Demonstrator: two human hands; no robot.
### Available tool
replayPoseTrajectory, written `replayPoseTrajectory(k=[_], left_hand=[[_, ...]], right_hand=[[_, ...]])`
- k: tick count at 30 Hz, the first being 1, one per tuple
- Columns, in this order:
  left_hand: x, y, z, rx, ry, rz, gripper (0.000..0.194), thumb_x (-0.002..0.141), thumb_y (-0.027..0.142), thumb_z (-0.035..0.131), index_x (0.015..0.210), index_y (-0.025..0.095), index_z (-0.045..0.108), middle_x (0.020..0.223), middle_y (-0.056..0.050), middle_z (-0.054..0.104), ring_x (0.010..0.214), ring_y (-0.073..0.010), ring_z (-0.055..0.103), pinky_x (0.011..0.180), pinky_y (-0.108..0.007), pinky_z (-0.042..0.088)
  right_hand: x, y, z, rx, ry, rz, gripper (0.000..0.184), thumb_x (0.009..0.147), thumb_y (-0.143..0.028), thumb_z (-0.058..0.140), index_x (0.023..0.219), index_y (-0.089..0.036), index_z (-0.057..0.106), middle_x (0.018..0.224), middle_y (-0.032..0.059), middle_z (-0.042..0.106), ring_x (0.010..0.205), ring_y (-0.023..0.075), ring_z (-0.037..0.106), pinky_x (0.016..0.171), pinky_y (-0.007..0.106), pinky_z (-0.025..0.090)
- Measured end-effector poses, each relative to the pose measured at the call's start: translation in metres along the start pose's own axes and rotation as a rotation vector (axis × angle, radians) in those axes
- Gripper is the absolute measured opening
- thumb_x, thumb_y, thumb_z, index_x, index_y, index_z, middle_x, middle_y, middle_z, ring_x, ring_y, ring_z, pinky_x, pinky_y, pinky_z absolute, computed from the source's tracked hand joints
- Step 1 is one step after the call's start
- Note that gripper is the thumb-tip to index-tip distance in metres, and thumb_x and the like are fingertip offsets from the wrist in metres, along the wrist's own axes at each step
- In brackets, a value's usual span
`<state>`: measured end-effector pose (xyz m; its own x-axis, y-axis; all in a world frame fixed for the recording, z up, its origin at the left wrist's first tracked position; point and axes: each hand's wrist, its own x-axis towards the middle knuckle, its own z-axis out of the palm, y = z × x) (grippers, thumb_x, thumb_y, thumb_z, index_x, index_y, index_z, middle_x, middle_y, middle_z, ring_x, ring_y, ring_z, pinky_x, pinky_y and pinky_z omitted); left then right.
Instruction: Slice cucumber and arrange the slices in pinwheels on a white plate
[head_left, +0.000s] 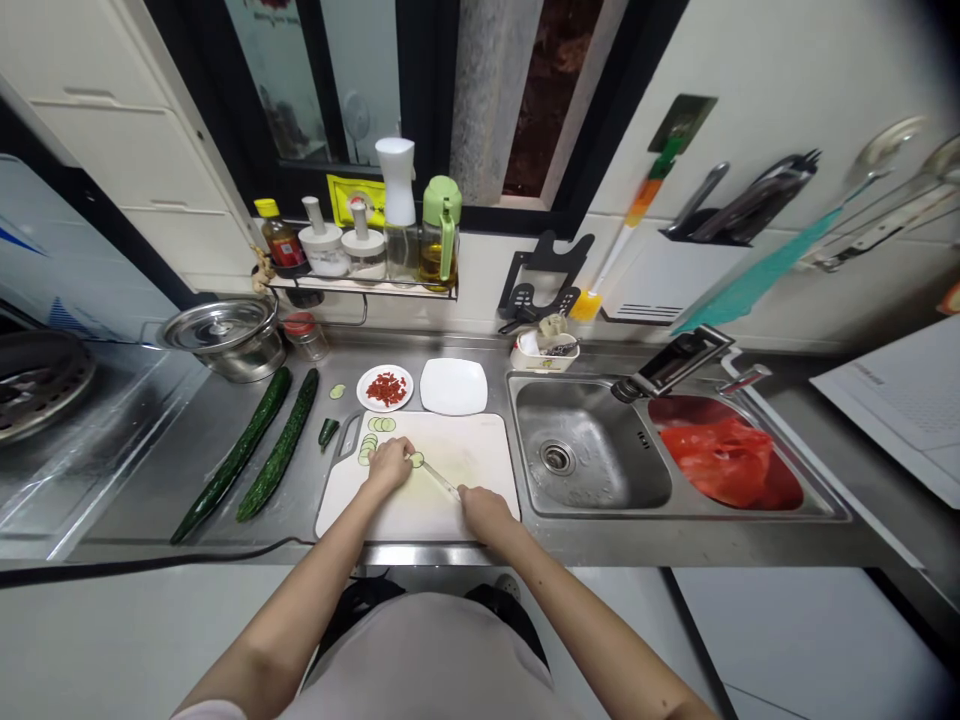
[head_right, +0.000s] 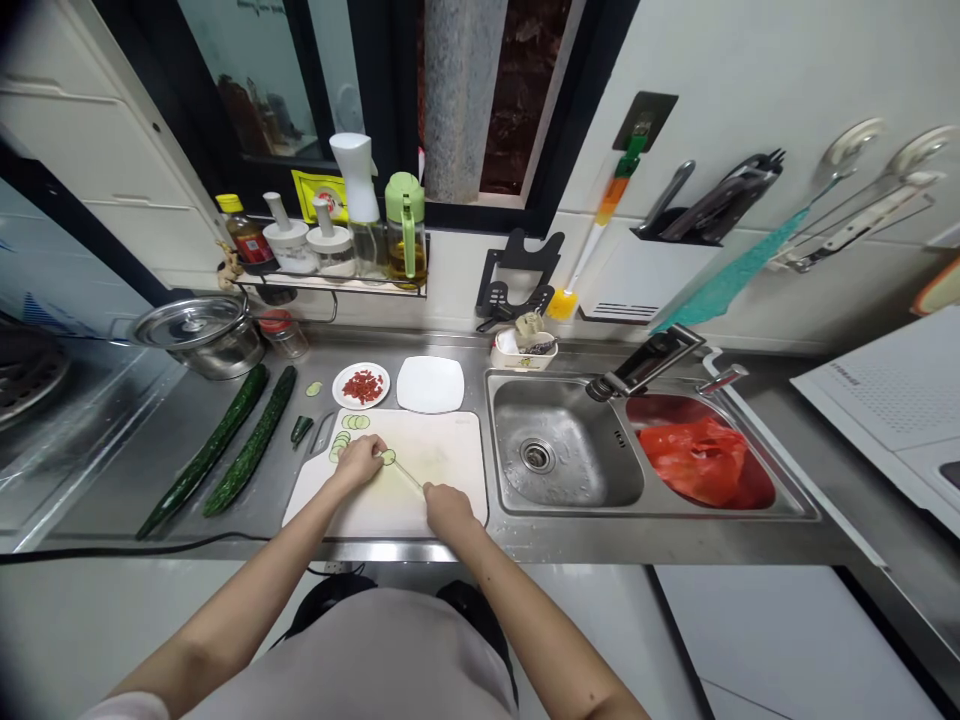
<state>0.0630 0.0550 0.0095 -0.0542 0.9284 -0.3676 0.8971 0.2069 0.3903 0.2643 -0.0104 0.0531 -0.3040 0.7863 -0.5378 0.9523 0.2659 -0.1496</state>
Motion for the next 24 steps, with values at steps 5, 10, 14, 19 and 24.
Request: replayPoseTrajectory(k=[5,10,14,19,24], left_hand=[[-0.001,0.000,0.001,-0.041,-0.036,0.024,0.022,0.077,0.014,0.055,0.097,0.023,0.060,0.095,-0.001,0.070,0.094,-0.0189,0.061,0.089,-0.033,0.038],[0.003,-0.003,0.005,-0.050,-0.002,0.026,0.023,0.080,0.016,0.050,0.098,0.024,0.063,0.096,-0.003,0.071,0.097,-0.0211,0.062,0.088,-0.034,0.040],[0.006,-0.004,0.006,-0.037,0.009,0.025,0.025,0.081,0.016,0.049,0.099,0.024,0.064,0.099,-0.004,0.072,0.099,-0.0217,0.062,0.088,-0.035,0.041],[0.009,-0.004,0.005,-0.028,-0.016,0.043,0.026,0.080,0.014,0.049,0.099,0.023,0.064,0.099,-0.005,0.072,0.099,-0.0220,0.062,0.088,-0.034,0.040],[0.011,-0.006,0.004,-0.028,-0.030,0.055,0.027,0.078,0.013,0.051,0.099,0.023,0.064,0.096,-0.004,0.072,0.097,-0.0209,0.062,0.087,-0.034,0.040]], right_hand=[[0.002,-0.004,-0.003,-0.004,-0.009,0.000,0.035,0.085,-0.004,0.039,0.114,-0.013,0.057,0.100,0.0171,0.069,0.099,0.0259,0.067,0.077,0.034,0.050],[0.007,-0.010,-0.009,0.005,-0.012,-0.004,0.035,0.085,-0.003,0.038,0.114,-0.013,0.057,0.102,0.0175,0.069,0.101,0.0263,0.066,0.078,0.035,0.050],[0.010,-0.015,-0.014,0.003,-0.013,-0.006,0.035,0.086,-0.004,0.038,0.114,-0.013,0.057,0.103,0.0168,0.069,0.101,0.0252,0.066,0.079,0.034,0.050],[0.009,-0.018,-0.018,-0.052,0.020,-0.007,0.037,0.086,-0.002,0.038,0.114,-0.014,0.059,0.103,0.0161,0.070,0.101,0.0240,0.066,0.080,0.034,0.050],[0.009,-0.015,-0.022,-0.120,0.077,-0.013,0.034,0.090,-0.005,0.037,0.112,-0.014,0.061,0.100,0.0152,0.071,0.099,0.0230,0.067,0.079,0.032,0.050]])
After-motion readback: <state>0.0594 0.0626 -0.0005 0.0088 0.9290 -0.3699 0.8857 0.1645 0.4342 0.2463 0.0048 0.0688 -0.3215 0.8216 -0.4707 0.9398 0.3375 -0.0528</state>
